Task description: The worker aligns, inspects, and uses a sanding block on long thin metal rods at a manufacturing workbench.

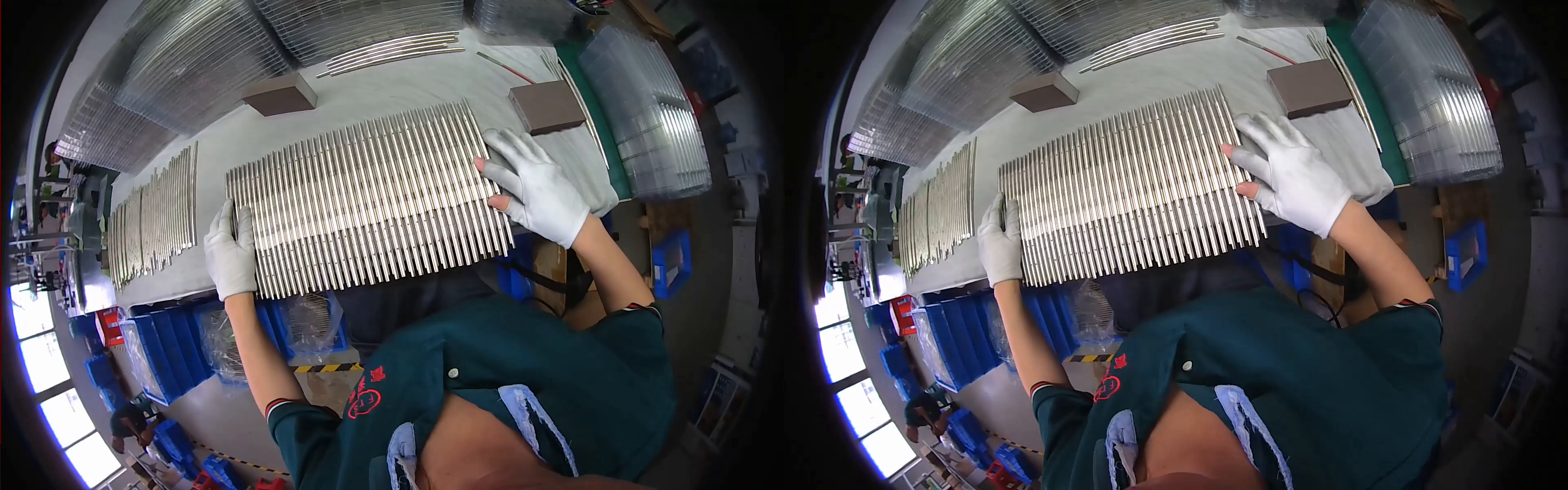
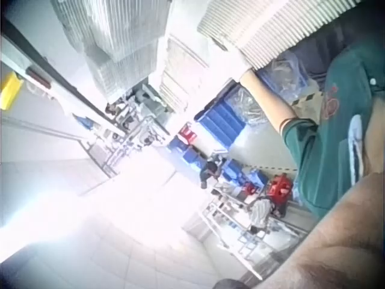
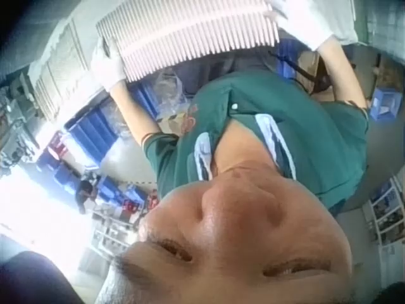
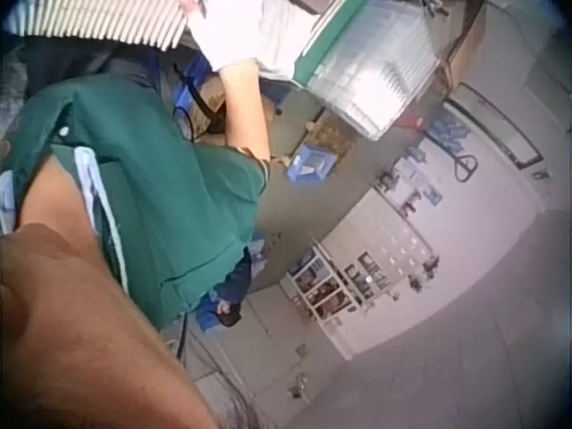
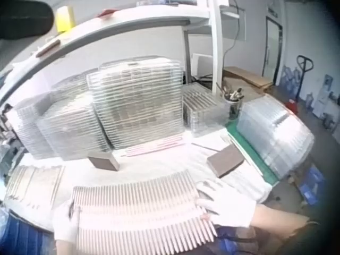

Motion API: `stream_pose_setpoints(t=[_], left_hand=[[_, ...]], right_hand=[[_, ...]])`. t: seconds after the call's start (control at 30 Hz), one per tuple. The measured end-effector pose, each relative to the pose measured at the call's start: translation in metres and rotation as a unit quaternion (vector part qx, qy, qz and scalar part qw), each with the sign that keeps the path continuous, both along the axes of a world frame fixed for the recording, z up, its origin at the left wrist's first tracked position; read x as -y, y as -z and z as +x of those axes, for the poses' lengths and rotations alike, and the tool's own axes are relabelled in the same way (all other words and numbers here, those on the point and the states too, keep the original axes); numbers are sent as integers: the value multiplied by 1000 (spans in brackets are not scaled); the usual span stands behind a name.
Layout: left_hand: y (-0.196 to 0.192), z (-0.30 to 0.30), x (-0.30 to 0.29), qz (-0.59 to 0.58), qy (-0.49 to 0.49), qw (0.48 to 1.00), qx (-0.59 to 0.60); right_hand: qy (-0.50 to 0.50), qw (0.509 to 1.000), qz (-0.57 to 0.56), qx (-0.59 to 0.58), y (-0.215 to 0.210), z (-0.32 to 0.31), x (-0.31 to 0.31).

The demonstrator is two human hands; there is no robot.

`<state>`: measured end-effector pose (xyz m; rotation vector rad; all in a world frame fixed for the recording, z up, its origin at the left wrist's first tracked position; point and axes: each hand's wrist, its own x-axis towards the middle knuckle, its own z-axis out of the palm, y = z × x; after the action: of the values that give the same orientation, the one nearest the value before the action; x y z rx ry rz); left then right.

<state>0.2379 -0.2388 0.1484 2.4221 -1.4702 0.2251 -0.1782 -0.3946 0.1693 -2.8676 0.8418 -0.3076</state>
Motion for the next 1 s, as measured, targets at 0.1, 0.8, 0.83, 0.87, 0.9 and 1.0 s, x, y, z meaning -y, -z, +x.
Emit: stream_pose_setpoints(t=[0.1,0.8,0.83,0.87,0.9,1.0], left_hand=[[-3,-3,0,5,-3,1000,7],[0,3,-2,4,-4,1000,5],[0,2,-1,3,-4,1000,4],[-2,-1,0,7,-7,1000,6],[-2,-2,0,12,-10,1000,8],[-2,-2,1,14,-9,1000,7]], right_hand=[[1,1000,3,9,3,-2,-1],[-3,1000,12,12,8,-8,-11],[-2,1000,6,13,10,-9,-12],[0,1000,0,14,11,-10,-12],[0,1000,0,13,11,-10,-12],[3,1000,16,22,7,-11,-14]])
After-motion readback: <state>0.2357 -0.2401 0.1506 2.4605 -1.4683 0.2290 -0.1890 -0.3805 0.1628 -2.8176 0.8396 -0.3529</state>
